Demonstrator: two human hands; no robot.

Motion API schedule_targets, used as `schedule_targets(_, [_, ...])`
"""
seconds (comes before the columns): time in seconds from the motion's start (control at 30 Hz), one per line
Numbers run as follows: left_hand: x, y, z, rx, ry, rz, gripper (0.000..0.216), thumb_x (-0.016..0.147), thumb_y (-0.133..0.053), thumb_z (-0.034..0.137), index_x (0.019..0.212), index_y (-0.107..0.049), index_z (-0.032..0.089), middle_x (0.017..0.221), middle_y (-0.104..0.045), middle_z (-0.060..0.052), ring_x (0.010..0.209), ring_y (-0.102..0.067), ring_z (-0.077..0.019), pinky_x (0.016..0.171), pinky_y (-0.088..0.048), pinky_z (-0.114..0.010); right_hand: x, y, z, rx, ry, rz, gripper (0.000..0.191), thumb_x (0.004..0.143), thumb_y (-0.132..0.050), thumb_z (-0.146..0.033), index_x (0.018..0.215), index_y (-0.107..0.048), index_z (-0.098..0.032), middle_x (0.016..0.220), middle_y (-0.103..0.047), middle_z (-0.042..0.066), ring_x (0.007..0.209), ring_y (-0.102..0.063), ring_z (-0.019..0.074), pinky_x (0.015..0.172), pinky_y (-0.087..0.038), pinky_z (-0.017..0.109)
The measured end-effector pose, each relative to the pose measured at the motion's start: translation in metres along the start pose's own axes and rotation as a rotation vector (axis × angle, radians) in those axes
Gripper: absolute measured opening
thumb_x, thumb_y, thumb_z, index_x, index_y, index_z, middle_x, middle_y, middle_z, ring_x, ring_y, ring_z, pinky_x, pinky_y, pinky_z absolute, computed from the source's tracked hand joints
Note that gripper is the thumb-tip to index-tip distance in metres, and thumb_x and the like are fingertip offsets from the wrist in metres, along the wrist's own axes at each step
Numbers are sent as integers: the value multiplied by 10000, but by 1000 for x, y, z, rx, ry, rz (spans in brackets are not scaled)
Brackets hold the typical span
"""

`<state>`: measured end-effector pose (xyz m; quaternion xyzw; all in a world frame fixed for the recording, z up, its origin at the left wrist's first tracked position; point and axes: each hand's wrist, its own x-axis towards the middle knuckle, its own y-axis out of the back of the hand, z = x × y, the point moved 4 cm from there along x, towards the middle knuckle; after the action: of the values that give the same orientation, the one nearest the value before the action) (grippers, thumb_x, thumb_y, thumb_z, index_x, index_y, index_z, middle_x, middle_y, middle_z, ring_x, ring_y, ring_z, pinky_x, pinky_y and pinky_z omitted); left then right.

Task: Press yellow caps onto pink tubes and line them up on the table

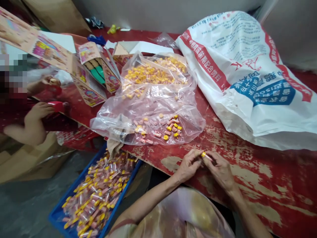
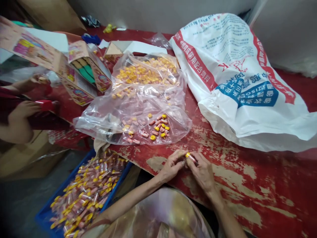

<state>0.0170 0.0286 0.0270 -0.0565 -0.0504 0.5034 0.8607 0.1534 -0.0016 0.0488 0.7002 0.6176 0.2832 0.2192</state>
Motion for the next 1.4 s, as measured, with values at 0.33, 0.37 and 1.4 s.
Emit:
schedule_targets(0.33, [-3,-4,5,133,-116,-11,360,798,-428,59,1099,-608,140,760,-582,-25,667,-580,-112,685,-510,-260,29,49,25,-1035,-182,-654,258,890,-438,-251,799,-660,-155,785,-675,153,732,-667,292,583,-424,328])
schedule_targets(0.37, [-3,-3,6,132,-135,-10,333,814,-426,72,1085,-610,135,763,-587,-31,666,-579,-113,679,-511,-259,31,47,27,-1021,-172,-661,252,886,-440,-242,797,-658,-153,794,-675,160,729,-667,290,582,-424,325])
schedule_targets(1.4, [-5,-3,9,165,-118,25,332,722,-505,61,1004,-668,126,783,-639,-44,740,-594,-140,730,-482,-266,23,44,21,-961,-200,-635,282,953,-364,-266,1000,-616,-149,947,-668,134,855,-661,298,651,-457,346])
